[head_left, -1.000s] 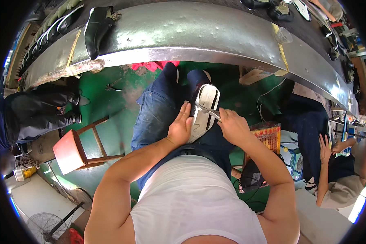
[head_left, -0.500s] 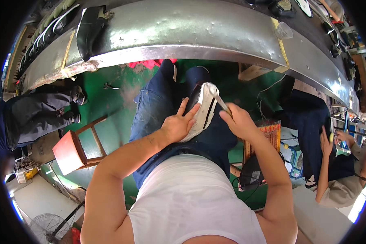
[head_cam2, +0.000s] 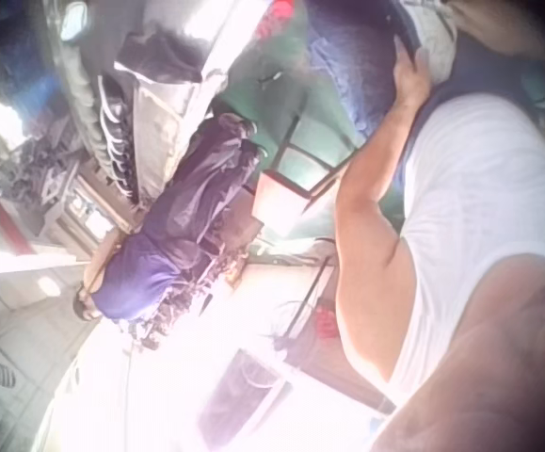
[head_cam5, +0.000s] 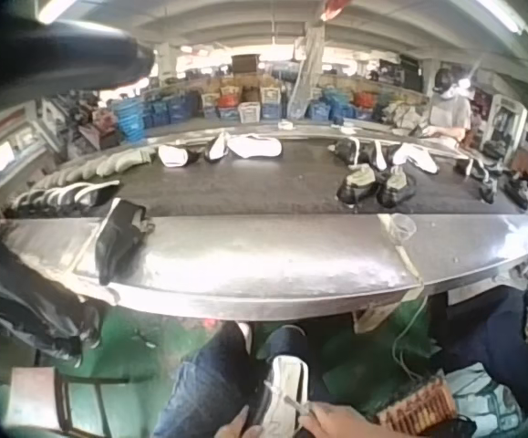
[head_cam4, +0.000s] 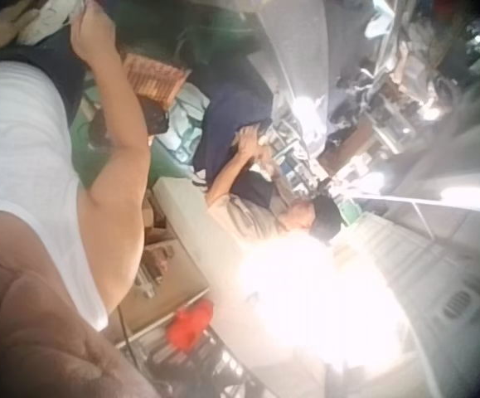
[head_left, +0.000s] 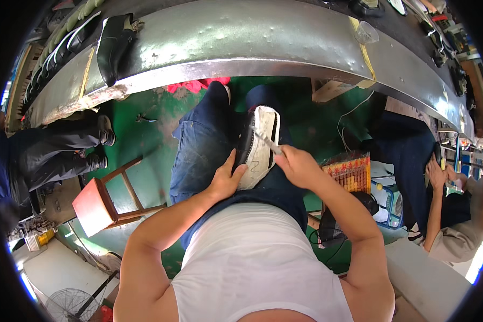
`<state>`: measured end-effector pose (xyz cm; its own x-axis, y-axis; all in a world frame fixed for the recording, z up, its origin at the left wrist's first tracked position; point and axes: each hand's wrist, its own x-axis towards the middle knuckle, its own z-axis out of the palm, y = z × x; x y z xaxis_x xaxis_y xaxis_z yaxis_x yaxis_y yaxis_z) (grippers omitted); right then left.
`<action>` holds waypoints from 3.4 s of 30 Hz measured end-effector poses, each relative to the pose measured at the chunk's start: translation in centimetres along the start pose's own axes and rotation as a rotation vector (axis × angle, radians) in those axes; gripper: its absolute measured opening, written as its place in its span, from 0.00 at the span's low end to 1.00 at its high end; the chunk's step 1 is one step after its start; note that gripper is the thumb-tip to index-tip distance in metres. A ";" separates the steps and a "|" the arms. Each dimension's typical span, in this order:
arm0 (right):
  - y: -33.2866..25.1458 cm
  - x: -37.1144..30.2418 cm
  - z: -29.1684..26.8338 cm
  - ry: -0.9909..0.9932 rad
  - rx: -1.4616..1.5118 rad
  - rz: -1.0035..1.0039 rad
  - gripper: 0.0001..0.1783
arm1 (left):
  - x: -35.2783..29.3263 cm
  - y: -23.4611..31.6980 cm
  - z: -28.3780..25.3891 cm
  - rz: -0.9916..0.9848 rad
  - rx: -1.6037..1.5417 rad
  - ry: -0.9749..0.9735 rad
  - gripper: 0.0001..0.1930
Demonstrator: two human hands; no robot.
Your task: The recorder is assembling and refining shoe components, including using a tool to adjust the edges of shoe uppers and lasts at a workstation.
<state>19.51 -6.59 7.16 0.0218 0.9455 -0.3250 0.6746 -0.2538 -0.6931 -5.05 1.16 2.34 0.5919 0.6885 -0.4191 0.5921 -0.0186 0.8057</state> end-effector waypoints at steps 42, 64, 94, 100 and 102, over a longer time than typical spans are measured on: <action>-3.3 0.2 -4.8 -0.424 0.030 0.027 0.14 | 1.3 4.8 -2.2 0.409 0.205 0.261 0.10; -0.1 1.3 -0.6 0.125 -0.285 -0.176 0.12 | 5.3 1.5 0.7 -0.040 -0.753 -0.043 0.38; -1.0 4.3 -3.7 -0.137 0.324 0.195 0.28 | 5.2 2.9 0.0 0.494 0.328 0.053 0.25; -0.9 4.0 -2.5 -0.088 0.192 0.111 0.28 | 4.2 3.4 0.2 0.125 0.028 0.028 0.41; -0.7 3.0 -1.2 -0.024 0.115 -0.038 0.28 | 4.7 2.2 0.7 0.098 0.068 0.025 0.41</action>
<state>20.04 -3.31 7.43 -0.0203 0.9500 -0.3115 0.5859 -0.2412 -0.7737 -0.57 3.89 1.84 0.6356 0.6986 -0.3286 0.5683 -0.1353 0.8116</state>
